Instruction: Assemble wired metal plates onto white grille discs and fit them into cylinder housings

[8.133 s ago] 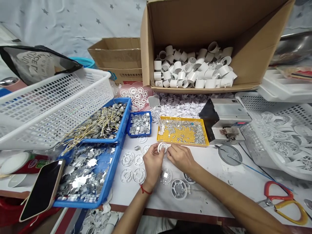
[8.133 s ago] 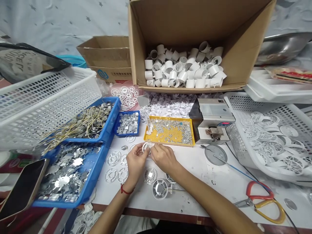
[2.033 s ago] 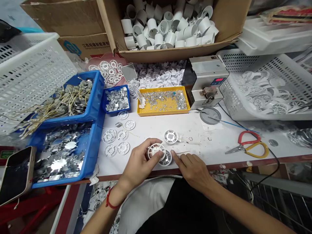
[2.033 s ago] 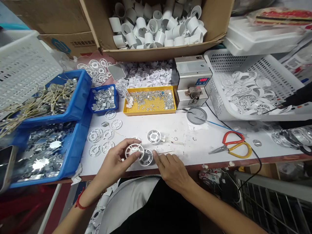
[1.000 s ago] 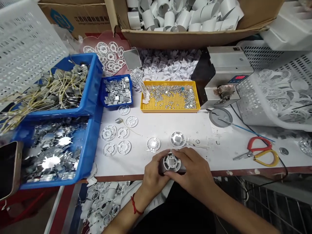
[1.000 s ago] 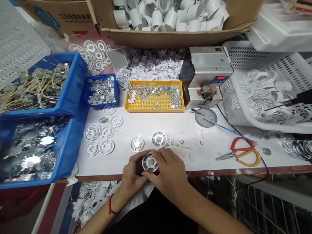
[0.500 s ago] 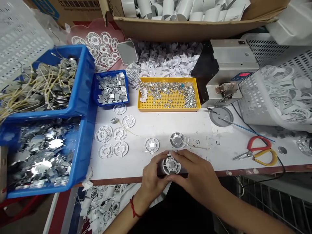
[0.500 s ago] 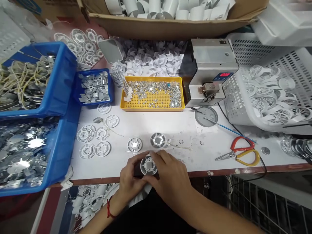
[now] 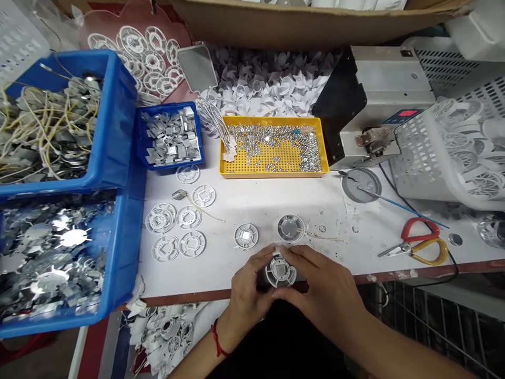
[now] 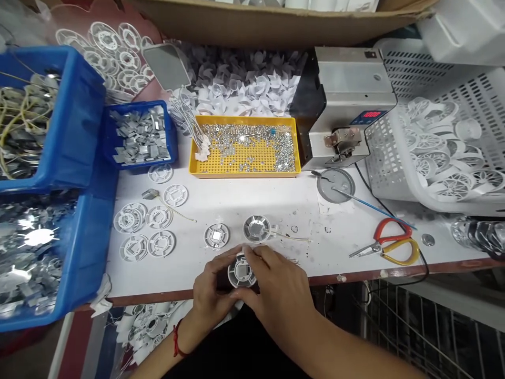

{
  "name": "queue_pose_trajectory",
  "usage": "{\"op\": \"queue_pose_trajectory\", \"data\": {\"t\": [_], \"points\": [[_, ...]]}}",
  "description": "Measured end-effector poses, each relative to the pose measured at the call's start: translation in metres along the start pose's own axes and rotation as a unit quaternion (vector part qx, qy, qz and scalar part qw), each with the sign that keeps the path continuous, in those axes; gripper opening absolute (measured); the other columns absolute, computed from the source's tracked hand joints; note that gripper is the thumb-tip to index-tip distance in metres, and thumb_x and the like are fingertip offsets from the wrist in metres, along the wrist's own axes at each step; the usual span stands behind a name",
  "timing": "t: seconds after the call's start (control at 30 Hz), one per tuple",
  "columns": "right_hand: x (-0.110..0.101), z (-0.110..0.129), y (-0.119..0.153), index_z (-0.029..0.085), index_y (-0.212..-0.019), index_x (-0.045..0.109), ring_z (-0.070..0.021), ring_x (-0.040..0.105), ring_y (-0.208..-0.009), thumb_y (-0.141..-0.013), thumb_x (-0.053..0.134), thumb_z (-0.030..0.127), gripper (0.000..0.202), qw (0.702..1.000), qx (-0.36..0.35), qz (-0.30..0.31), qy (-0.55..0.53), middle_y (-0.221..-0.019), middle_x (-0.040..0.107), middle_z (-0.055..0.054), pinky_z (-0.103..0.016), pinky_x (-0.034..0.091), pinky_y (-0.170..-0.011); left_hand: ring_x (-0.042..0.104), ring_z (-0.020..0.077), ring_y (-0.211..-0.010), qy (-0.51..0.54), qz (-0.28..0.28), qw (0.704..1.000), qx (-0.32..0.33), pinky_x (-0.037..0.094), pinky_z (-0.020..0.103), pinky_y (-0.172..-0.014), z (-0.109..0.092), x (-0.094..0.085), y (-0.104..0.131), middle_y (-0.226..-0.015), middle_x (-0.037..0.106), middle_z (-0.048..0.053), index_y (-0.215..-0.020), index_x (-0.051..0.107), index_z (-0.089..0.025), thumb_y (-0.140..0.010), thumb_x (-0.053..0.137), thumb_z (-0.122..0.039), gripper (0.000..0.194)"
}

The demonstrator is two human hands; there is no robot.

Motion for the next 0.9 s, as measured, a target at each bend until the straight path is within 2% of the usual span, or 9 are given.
{"op": "queue_pose_trajectory", "data": {"t": [0.27,0.4,0.53,0.77,0.83,0.9], "points": [[0.002,-0.004,-0.003,0.019,-0.122,0.058,-0.0247,0.07,-0.092,-0.069,0.082,0.026,0.058,0.997,-0.019,0.006,-0.07,-0.108,0.07,-0.008,-0.04,0.061,-0.083,0.066,0.023,-0.111,-0.031,0.0,1.0,-0.003,0.058,0.032,-0.09,0.001,-0.001,0.001,-0.12,0.066,0.015,-0.126,0.048,-0.017,-0.088,0.059,-0.046,0.048],[0.001,-0.007,-0.007,0.02,-0.116,0.062,-0.0225,0.07,-0.091,-0.072,0.081,0.028,0.049,0.995,-0.026,-0.005,-0.101,-0.107,0.07,-0.008,-0.035,0.061,-0.081,0.063,0.0246,-0.115,-0.023,-0.002,1.0,0.006,0.057,0.034,-0.091,0.001,0.001,0.0,-0.123,0.065,0.016,-0.127,0.048,-0.018,-0.088,0.06,-0.042,0.047],[-0.001,-0.008,-0.01,0.018,-0.116,0.063,-0.022,0.07,-0.09,-0.069,0.083,0.032,0.054,0.994,-0.032,0.002,-0.104,-0.107,0.071,-0.008,-0.033,0.061,-0.077,0.064,0.0247,-0.115,-0.019,-0.019,1.0,0.012,0.058,0.034,-0.09,0.001,-0.001,-0.001,-0.122,0.065,0.016,-0.127,0.049,-0.017,-0.086,0.064,-0.039,0.048],[-0.006,0.003,-0.011,0.015,-0.112,0.064,-0.0244,0.067,-0.085,-0.065,0.086,0.029,0.054,0.997,-0.073,0.0,0.03,-0.101,0.071,-0.009,-0.032,0.056,-0.058,0.063,0.0247,-0.117,-0.023,-0.015,1.0,0.005,0.058,0.035,-0.091,-0.003,0.008,0.002,-0.124,0.065,0.014,-0.129,0.047,-0.019,-0.085,0.067,-0.032,0.05],[-0.007,0.008,-0.013,0.012,-0.107,0.065,-0.0251,0.065,-0.081,-0.064,0.086,0.031,0.051,0.992,-0.105,-0.001,0.074,-0.093,0.071,-0.01,-0.034,0.054,-0.059,0.063,0.0244,-0.117,-0.025,-0.016,1.0,0.005,0.058,0.035,-0.091,-0.008,0.0,-0.001,-0.123,0.065,0.014,-0.131,0.045,-0.019,-0.085,0.067,-0.029,0.051],[-0.007,0.011,-0.015,0.012,-0.099,0.067,-0.0254,0.062,-0.076,-0.062,0.087,0.035,0.048,0.987,-0.125,-0.004,0.102,-0.087,0.07,-0.01,-0.037,0.053,-0.061,0.062,0.023,-0.117,-0.025,0.033,0.999,-0.01,0.056,0.036,-0.094,-0.012,-0.014,-0.01,-0.123,0.065,0.011,-0.132,0.046,-0.021,-0.086,0.064,-0.024,0.05]]}}
Point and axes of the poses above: each hand's wrist, its own y-axis away from the middle knuckle, its own x-axis out of the palm, z = x × y, the point moved 5 cm from there along -y, towards the middle knuckle
